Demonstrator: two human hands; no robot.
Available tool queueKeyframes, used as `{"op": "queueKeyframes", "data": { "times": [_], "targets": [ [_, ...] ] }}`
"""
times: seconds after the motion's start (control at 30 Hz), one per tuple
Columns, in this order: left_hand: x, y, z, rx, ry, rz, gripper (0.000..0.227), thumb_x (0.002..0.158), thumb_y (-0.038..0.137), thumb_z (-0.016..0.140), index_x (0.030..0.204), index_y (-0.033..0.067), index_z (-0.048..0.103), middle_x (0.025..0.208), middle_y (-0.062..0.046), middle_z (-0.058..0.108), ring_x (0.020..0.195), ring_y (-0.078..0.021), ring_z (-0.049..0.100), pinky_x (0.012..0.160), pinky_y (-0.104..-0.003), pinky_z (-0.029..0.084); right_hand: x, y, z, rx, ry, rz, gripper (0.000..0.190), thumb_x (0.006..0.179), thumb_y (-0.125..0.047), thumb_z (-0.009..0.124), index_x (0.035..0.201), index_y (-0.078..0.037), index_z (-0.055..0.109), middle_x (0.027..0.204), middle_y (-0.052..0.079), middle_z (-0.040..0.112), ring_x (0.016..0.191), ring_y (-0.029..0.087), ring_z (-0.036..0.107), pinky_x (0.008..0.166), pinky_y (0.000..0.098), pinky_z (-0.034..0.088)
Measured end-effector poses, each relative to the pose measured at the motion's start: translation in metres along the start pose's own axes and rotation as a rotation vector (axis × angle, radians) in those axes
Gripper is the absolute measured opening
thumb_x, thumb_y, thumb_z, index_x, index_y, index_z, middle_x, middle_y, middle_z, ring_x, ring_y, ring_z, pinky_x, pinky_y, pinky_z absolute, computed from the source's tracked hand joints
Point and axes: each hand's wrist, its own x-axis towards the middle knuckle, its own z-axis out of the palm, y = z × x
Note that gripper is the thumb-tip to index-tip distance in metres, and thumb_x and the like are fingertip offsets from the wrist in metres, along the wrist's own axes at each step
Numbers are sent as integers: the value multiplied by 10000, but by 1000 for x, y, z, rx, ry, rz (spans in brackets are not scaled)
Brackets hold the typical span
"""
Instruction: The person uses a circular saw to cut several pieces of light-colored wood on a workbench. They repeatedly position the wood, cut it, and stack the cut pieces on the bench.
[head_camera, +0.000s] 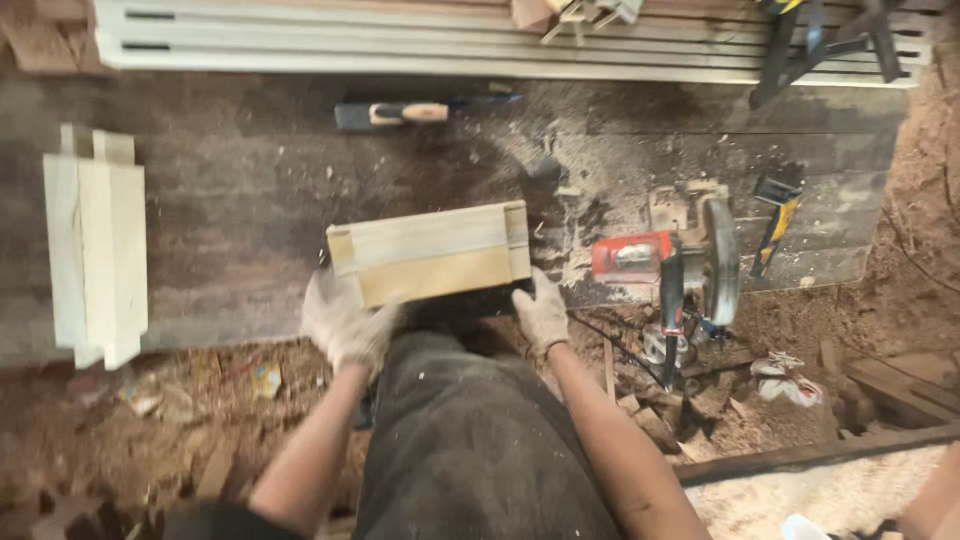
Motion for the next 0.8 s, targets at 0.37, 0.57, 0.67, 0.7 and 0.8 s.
{"op": "queueKeyframes", "data": {
  "times": [0.37,0.57,0.67,0.7,0.8],
  "targets": [
    [-21,-20,-15,-808,-133,-337,515,882,379,656,1298,77,637,1106,-264,699,1046,-536,603,895,-624,470,-11,-41,-24,11,231,26,391,930,-347,643,1149,-24,611,1135,207,656,1077,337,629,986,441,482],
    [10,13,-53,-164,-267,-362,515,918,460,586,1319,140,629,1232,-174,687,1126,-346,649,985,-453,492,35,-54,-36,-143,-9,228,431,928,-438,590,1149,-73,652,1068,169,706,1013,312,681,914,431,518],
    [36,27,-60,-196,-252,-282,545,886,364,565,1377,129,583,1197,-221,689,1091,-379,652,970,-464,482,67,-46,-22,-181,84,85,425,920,-419,614,1148,-66,684,1106,199,692,1075,360,641,955,445,485],
    [40,29,-62,-310,-211,-245,550,838,292,543,1361,135,609,1178,-203,713,1063,-353,670,966,-445,487,74,-42,-17,-205,131,-19,428,921,-394,616,1182,-60,680,1128,220,676,1097,383,615,958,458,468],
    [43,31,-65,-495,-188,-259,559,789,188,525,1322,124,677,1072,-223,751,944,-330,682,886,-426,525,72,-30,-1,-280,120,-163,366,922,-344,614,1151,-79,718,1145,210,682,1160,384,587,1022,465,445]
  ]
}}
